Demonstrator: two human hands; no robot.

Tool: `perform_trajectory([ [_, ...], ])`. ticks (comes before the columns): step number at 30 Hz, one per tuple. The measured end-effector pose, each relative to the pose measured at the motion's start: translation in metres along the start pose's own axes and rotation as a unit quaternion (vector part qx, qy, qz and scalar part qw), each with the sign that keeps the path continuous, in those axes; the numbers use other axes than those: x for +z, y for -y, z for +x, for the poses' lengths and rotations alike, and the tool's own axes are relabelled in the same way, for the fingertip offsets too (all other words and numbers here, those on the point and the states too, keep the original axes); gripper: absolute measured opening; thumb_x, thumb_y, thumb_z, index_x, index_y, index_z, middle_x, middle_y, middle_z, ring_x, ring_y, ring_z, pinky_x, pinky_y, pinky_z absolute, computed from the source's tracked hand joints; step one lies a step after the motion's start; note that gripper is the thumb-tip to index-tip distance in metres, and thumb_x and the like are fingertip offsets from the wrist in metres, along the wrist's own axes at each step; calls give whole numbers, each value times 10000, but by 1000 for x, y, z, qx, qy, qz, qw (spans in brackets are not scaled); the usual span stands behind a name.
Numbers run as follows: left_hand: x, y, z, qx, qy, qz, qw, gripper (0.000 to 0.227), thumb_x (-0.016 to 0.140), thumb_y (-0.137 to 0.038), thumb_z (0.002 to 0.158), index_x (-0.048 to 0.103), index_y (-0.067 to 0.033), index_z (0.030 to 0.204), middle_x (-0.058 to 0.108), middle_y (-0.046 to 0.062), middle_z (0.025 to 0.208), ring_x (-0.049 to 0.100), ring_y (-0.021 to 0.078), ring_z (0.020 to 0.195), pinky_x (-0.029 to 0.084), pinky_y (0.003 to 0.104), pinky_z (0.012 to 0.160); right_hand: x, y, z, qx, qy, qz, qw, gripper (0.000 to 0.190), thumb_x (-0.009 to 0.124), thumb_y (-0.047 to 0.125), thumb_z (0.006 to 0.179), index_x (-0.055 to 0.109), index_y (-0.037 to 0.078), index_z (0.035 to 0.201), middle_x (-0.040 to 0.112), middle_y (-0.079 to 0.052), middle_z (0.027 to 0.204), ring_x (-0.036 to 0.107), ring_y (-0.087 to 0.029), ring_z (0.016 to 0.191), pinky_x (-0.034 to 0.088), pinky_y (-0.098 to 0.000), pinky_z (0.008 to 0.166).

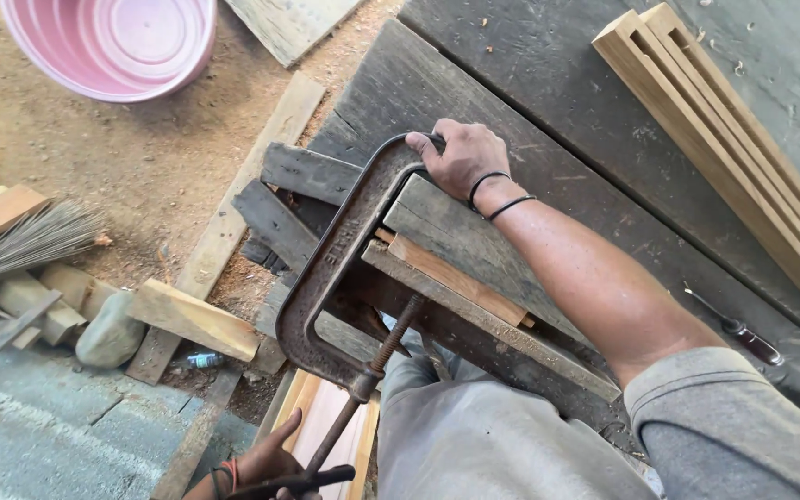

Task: Clamp together several wood planks using a large C-clamp.

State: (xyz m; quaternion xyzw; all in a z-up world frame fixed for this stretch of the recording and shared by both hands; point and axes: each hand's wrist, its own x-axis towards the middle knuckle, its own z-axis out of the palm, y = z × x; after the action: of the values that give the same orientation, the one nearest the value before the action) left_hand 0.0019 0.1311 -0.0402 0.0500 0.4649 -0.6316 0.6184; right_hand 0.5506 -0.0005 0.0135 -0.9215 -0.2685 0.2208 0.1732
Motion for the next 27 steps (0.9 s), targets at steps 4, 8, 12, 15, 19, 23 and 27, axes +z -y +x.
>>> perform_trajectory([
  [4, -33, 20, 41, 2, 34, -32, 999, 1178, 345, -1070, 750, 630, 73, 724, 507, -1, 476, 484, 117, 363, 391, 230, 365, 6, -3, 4, 0, -2, 0, 1000, 548, 566, 645, 965, 742, 128, 917, 749, -157, 871, 712, -383, 920, 544, -514, 821],
  [8, 45, 7, -24, -21, 54, -151, 987, 794, 516, -785, 886, 719, -20, 938, 567, 22, 574, 445, 86, 378, 334, 192, 361, 11, -6, 2, -1, -11, 0, 1000, 543, 590, 638, 973, 735, 121, 889, 742, -154, 848, 712, -389, 885, 543, -524, 789],
  [12, 3, 25, 15, -6, -6, -168, 986, 724, 670, -686, 982, 582, 31, 939, 579, 36, 612, 459, 91, 391, 361, 212, 373, 10, -8, 5, -11, -21, -3, 1000, 547, 599, 643, 970, 732, 122, 874, 737, -141, 811, 714, -384, 852, 538, -528, 773],
  [15, -2, 28, 19, 3, 45, -211, 976, 614, 668, -613, 1017, 582, -8, 1080, 617, 57, 711, 421, 79, 403, 334, 197, 397, 13, -9, 3, -12, -20, -6, 1000, 559, 589, 652, 974, 730, 121, 871, 733, -132, 793, 712, -378, 841, 536, -527, 758],
  [19, 42, 27, 1, 84, 6, -150, 985, 498, 655, -525, 949, 747, -97, 1188, 565, 14, 656, 372, 66, 391, 288, 204, 382, 9, -5, 3, -9, -9, -8, 1000, 584, 579, 668, 978, 723, 112, 873, 729, -133, 777, 713, -370, 835, 536, -523, 757],
  [23, 53, 47, 20, 141, -205, -149, 957, 430, 750, -526, 863, 663, -111, 939, 480, 6, 559, 357, 114, 370, 294, 274, 381, 13, -7, -1, -1, -7, -14, 1000, 610, 567, 684, 981, 719, 104, 870, 730, -148, 793, 713, -371, 854, 535, -525, 771],
  [27, 44, 68, 70, 233, -394, -152, 876, 610, 861, -532, 784, 634, 33, 750, 499, 70, 500, 451, 183, 361, 359, 323, 370, 11, -11, 1, -19, -24, -5, 1000, 600, 574, 682, 961, 731, 111, 866, 739, -167, 832, 706, -393, 888, 535, -537, 768],
])
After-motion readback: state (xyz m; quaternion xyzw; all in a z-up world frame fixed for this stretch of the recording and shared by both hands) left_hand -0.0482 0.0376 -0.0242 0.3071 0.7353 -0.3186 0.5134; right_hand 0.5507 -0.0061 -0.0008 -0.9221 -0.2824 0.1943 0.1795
